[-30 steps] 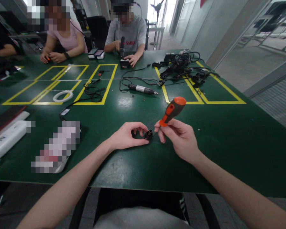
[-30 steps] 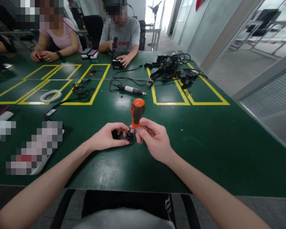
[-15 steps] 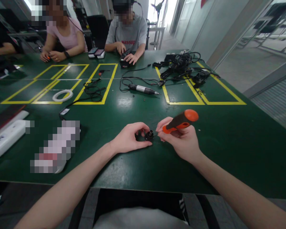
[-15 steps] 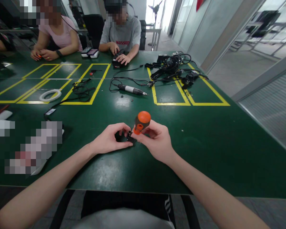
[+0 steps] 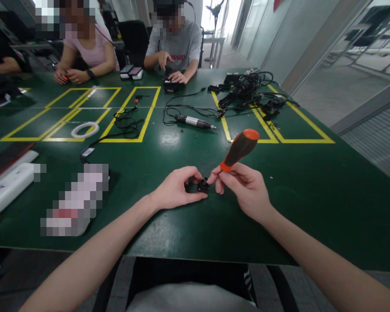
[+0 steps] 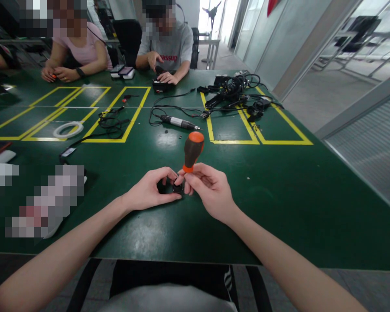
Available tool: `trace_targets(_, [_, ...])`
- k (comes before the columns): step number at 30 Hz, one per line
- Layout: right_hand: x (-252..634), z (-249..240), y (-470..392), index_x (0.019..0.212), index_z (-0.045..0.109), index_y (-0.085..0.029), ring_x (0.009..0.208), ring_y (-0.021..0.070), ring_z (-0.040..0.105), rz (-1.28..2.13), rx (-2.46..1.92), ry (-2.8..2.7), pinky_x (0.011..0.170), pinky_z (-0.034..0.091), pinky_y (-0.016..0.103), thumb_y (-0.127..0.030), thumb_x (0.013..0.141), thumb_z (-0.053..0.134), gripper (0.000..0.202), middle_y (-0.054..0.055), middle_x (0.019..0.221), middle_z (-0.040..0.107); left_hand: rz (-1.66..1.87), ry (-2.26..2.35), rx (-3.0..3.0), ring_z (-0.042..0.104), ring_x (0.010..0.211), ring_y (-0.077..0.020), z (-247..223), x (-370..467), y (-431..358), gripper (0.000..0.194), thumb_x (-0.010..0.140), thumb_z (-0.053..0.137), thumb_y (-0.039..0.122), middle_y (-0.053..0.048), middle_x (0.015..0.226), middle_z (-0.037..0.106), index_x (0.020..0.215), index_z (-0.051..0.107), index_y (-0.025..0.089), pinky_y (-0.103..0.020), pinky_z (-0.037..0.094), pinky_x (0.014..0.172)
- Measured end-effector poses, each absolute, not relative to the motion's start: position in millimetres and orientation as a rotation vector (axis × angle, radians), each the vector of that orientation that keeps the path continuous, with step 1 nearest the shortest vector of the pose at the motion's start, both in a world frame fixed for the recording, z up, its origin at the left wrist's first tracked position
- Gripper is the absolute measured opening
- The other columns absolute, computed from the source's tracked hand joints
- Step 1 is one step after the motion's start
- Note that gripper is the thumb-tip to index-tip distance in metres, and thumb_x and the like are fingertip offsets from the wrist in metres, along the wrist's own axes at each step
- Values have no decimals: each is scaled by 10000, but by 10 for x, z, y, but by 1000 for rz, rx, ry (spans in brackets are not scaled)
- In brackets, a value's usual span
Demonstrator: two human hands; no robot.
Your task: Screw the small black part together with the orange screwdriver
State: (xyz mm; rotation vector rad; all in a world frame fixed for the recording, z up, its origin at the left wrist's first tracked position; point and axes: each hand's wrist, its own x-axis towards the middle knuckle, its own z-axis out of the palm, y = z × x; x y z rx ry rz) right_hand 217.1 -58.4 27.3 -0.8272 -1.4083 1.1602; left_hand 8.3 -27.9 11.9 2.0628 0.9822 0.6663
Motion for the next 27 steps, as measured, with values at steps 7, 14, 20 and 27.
trace_targets(7, [2144, 275, -602, 886, 642, -231, 541, 131, 636, 1171, -827, -1388, 531, 561, 266, -439, 887, 831, 281, -8, 690, 739, 667, 959, 2064, 581, 759, -137, 104, 90, -283, 274, 806, 828, 357, 13, 874, 674, 920, 645, 188, -265, 474, 725])
trace_targets(14, [2178, 306, -610, 793, 699, -213, 560, 124, 593, 1040, -873, -1463, 526, 535, 289, -415, 855, 854, 262, 15, 760, 698, 669, 956, 2078, 589, 763, -140, 120, 85, -281, 273, 809, 825, 357, 3, 903, 690, 910, 635, 189, -268, 474, 725])
trace_targets(20, [2169, 284, -613, 936, 730, -225, 564, 132, 633, 1107, -834, -1424, 552, 579, 300, -451, 928, 776, 231, 20, 779, 736, 659, 980, 2083, 592, 763, -144, 117, 84, -277, 285, 803, 820, 375, -8, 930, 705, 922, 636, 194, -280, 487, 736])
trace_targets(27, [2161, 276, -605, 842, 664, -228, 596, 146, 670, 1085, -877, -1385, 585, 603, 292, -428, 877, 829, 262, 31, 791, 784, 641, 1002, 2089, 596, 768, -156, 102, 83, -273, 302, 803, 810, 426, -7, 903, 696, 925, 649, 201, -287, 497, 742])
